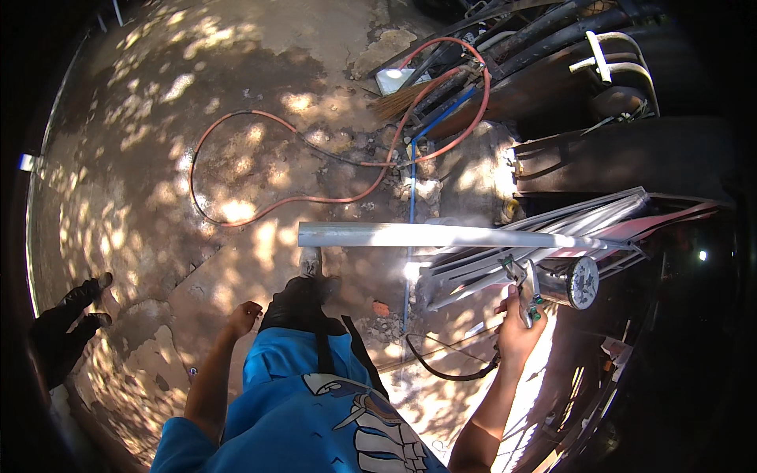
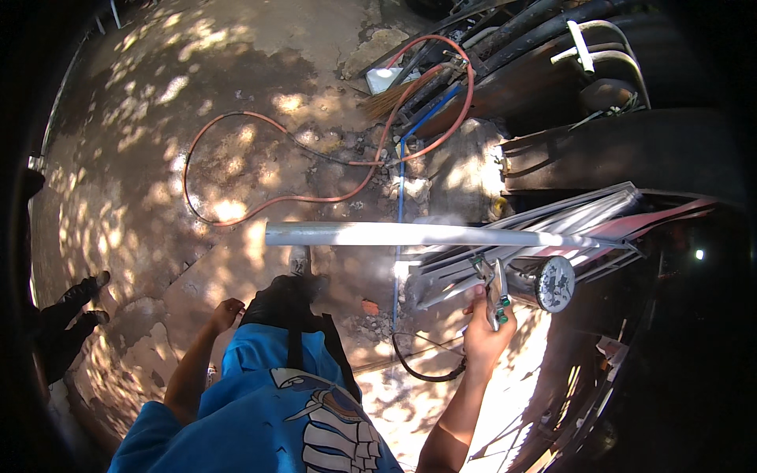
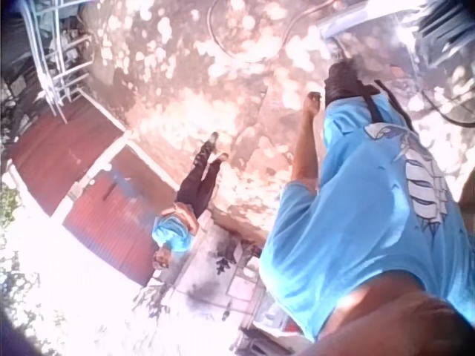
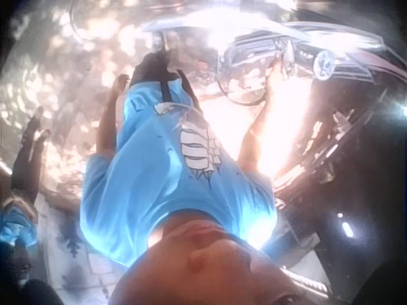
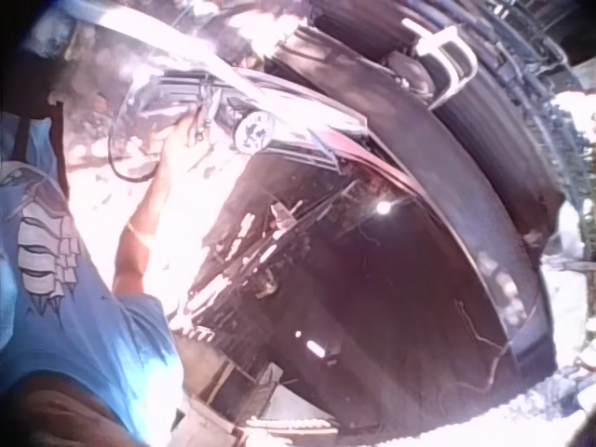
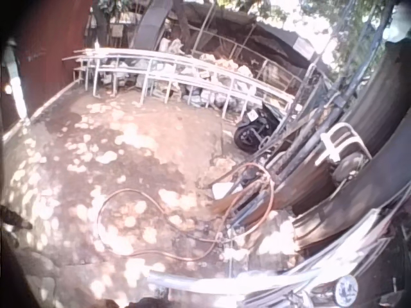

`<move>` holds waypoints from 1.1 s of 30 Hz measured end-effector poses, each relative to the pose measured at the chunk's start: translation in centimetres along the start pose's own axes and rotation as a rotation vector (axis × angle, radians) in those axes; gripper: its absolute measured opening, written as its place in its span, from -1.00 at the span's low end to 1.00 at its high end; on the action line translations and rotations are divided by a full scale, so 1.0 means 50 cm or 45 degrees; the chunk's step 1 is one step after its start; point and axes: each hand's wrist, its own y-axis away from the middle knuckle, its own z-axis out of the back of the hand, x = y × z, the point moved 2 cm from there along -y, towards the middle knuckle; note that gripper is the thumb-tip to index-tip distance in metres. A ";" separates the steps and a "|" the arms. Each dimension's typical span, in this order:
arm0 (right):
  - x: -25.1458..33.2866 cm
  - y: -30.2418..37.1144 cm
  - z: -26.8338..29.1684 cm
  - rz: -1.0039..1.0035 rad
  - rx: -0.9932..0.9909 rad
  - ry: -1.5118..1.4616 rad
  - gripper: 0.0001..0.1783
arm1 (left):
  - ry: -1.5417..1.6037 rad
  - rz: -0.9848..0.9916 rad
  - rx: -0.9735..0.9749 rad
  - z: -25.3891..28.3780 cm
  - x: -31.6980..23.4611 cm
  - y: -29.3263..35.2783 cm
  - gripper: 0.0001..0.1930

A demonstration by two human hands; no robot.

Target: The person uses a spray gun to apply paint to a metal frame structure. They move around the frame to cover different sections and later spray a long metal bar resting on the ground.

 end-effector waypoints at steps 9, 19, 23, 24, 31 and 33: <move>0.042 0.040 -0.004 0.002 -0.022 -0.058 -0.59 | 0.231 0.201 -0.052 0.040 0.138 0.079 -0.63; 0.186 0.294 -0.174 0.048 0.571 -0.242 -0.85 | 0.191 0.128 -0.024 0.230 0.105 0.007 -0.67; 0.226 0.341 -0.201 0.095 0.599 -0.243 -0.83 | 0.079 0.032 -0.022 0.323 0.050 -0.041 -0.66; 0.225 0.342 -0.203 0.018 0.530 -0.148 -0.82 | 0.071 -0.005 -0.004 0.339 0.044 -0.053 -0.66; 0.161 0.265 -0.185 -0.076 0.116 0.002 -0.75 | 0.051 -0.008 0.083 0.396 0.076 -0.107 -0.66; 0.134 0.235 -0.175 -0.106 -0.072 -0.037 -0.72 | 0.034 0.067 0.112 0.399 0.089 -0.110 -0.66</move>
